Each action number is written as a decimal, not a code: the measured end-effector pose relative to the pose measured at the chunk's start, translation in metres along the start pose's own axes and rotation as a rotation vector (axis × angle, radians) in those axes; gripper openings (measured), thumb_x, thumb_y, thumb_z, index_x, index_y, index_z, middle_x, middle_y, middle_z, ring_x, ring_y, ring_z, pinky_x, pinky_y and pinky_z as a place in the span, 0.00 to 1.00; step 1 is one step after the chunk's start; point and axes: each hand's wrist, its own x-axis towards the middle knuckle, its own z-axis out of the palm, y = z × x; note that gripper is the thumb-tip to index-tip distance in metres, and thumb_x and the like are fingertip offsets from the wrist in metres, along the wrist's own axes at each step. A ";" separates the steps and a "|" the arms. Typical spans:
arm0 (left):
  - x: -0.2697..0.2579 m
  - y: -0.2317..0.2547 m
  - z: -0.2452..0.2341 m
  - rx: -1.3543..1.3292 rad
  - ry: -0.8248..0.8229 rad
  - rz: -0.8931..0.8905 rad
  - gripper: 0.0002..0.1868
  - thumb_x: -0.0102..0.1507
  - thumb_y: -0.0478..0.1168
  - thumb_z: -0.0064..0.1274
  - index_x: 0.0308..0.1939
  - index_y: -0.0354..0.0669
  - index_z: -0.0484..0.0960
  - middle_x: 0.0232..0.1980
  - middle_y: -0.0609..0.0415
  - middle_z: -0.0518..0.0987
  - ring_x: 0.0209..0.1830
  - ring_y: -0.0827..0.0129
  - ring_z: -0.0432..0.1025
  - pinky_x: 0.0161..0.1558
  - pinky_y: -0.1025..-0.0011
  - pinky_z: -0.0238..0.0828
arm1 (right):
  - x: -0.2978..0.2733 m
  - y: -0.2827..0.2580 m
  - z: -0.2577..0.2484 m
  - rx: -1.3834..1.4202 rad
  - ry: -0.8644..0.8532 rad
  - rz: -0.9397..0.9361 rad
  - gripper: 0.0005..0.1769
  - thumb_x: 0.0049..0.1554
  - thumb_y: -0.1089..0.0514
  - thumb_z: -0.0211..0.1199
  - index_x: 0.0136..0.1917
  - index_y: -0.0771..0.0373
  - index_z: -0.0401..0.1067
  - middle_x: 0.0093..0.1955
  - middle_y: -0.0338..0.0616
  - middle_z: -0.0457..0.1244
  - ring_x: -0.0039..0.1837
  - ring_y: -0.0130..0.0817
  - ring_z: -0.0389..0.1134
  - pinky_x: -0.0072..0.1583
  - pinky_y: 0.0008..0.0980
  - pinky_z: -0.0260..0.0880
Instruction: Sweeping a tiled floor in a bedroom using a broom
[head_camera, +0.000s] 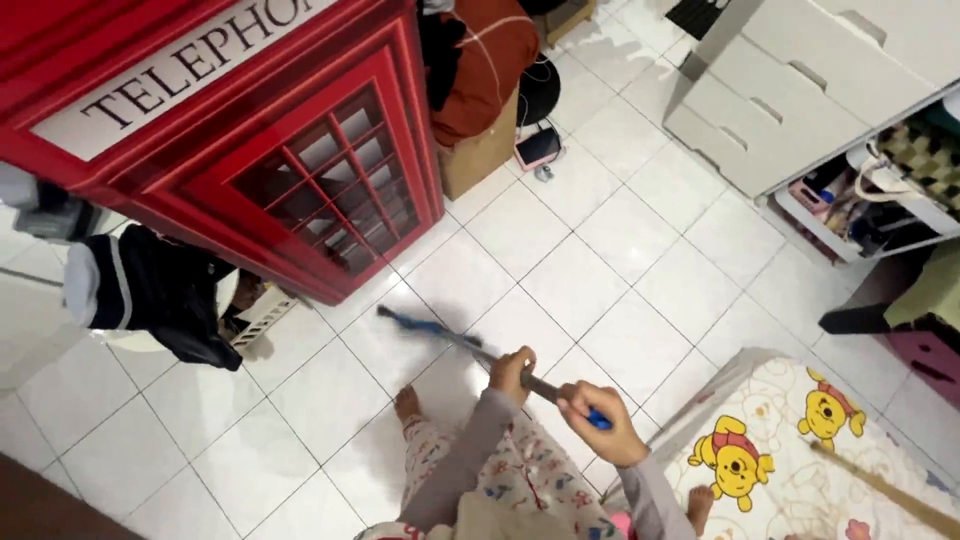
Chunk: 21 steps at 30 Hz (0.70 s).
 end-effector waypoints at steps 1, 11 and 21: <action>0.007 0.013 -0.009 0.002 0.004 -0.004 0.12 0.60 0.30 0.47 0.37 0.57 0.71 0.28 0.53 0.76 0.33 0.52 0.71 0.37 0.58 0.63 | 0.008 -0.012 0.000 0.004 -0.004 -0.001 0.23 0.61 0.69 0.56 0.33 0.55 0.47 0.29 0.34 0.49 0.34 0.30 0.50 0.39 0.27 0.51; 0.060 -0.011 -0.025 -0.106 -0.010 -0.276 0.07 0.66 0.48 0.52 0.47 0.59 0.74 0.47 0.56 0.81 0.63 0.63 0.70 0.72 0.47 0.35 | 0.046 0.079 0.033 -0.205 -0.255 -0.267 0.17 0.58 0.64 0.60 0.31 0.60 0.59 0.27 0.53 0.57 0.29 0.54 0.60 0.35 0.42 0.64; 0.013 -0.019 -0.028 0.232 -0.062 -0.231 0.07 0.65 0.51 0.55 0.42 0.65 0.73 0.35 0.60 0.81 0.49 0.59 0.76 0.62 0.56 0.62 | 0.029 0.079 0.003 -0.070 -0.097 -0.031 0.19 0.56 0.67 0.64 0.33 0.56 0.57 0.26 0.38 0.59 0.36 0.25 0.59 0.39 0.31 0.66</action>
